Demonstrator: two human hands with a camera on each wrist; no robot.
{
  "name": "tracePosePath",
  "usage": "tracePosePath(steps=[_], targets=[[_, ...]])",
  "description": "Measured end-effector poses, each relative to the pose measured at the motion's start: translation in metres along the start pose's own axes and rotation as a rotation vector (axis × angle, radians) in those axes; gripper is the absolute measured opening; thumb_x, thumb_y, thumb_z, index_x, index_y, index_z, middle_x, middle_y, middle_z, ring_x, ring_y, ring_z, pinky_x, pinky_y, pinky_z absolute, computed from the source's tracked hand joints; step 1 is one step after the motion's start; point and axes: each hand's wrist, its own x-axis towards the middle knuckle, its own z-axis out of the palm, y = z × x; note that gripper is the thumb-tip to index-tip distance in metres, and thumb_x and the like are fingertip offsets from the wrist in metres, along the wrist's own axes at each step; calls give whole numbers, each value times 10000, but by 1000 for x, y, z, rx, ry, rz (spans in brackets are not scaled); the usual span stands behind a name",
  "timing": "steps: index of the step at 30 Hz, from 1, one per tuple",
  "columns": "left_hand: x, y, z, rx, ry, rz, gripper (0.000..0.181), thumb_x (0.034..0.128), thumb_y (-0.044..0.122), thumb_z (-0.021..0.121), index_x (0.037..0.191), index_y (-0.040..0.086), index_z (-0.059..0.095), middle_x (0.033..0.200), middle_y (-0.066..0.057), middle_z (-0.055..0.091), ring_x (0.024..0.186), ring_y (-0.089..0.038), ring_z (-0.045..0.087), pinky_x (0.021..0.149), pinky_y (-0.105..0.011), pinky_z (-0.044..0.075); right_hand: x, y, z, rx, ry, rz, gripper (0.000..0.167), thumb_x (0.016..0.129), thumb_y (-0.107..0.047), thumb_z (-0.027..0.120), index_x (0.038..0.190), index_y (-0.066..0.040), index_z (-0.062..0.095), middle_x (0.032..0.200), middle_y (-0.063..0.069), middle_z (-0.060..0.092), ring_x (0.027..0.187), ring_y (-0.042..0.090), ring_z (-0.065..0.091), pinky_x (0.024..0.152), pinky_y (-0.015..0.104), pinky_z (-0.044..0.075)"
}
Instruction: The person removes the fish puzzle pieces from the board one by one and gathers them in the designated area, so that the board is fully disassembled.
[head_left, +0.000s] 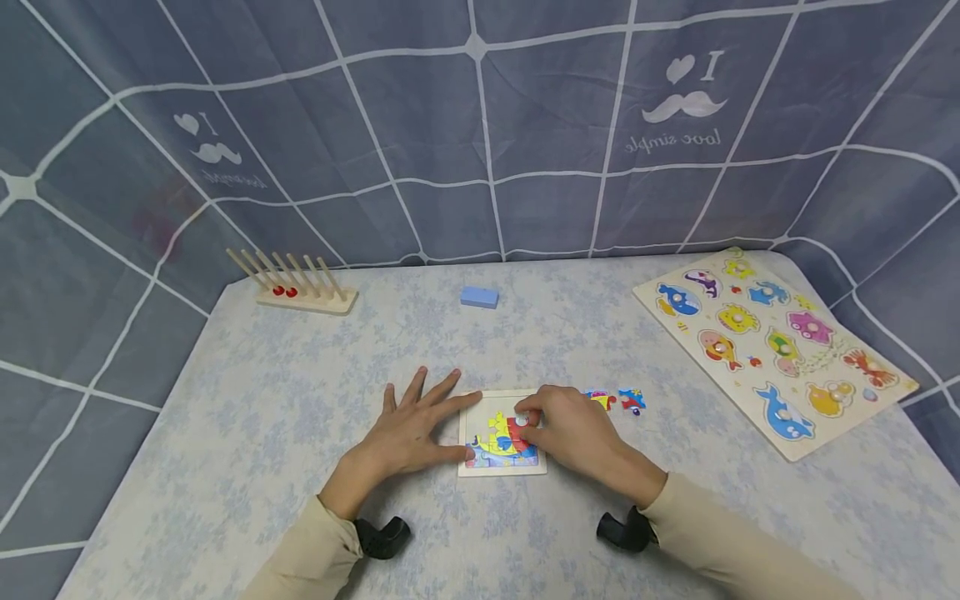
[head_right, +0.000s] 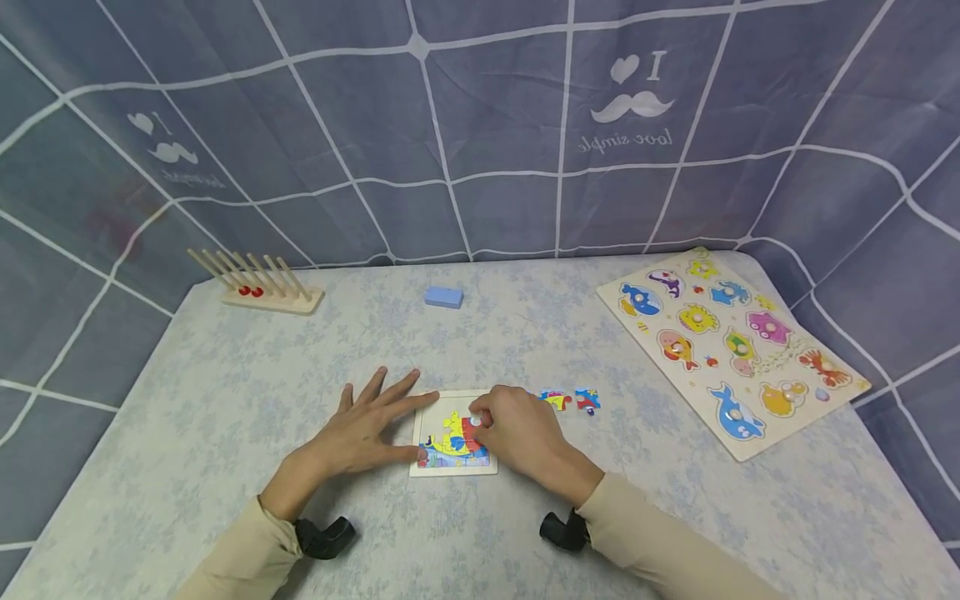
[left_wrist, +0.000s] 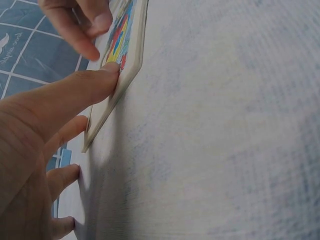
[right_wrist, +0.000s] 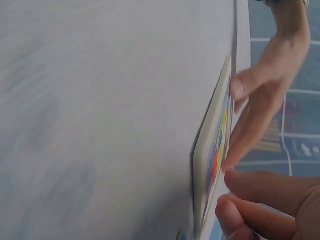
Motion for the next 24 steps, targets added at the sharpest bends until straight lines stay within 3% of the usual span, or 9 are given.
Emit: tracePosePath(steps=[4,7,16,24], targets=[[-1,0,0,-1,6,7,731,828,594,693,1480,371,450,1627,-11,215,1480,-430,31,1050,-770,10,3,-7,7,-17,-14,-51,99,801,-120,777,875,-182,753,679,-99,489,592,72,443,475,227,327],[-1,1,0,-1,11,10,728,829,589,695,1479,369,453,1625,-14,220,1480,-430,35,1049,-771,12,4,-9,10,-32,-12,-67,139,783,-78,743,803,-209,703,665,-77,462,605,79,441,467,229,314],[-1,-1,1,5,9,14,731,830,602,687,1483,386,440,1626,-5,219,1482,-425,31,1049,-771,13,4,-11,13,0,4,-42,172,774,-79,781,943,-111,780,765,-74,600,675,78,516,510,257,418],[-1,-2,2,7,15,24,737,827,615,682,1484,387,437,1625,-3,221,1480,-431,33,1041,-779,17,7,-13,15,29,-23,-19,128,780,-33,769,895,-78,735,688,-92,527,654,96,496,539,268,427]])
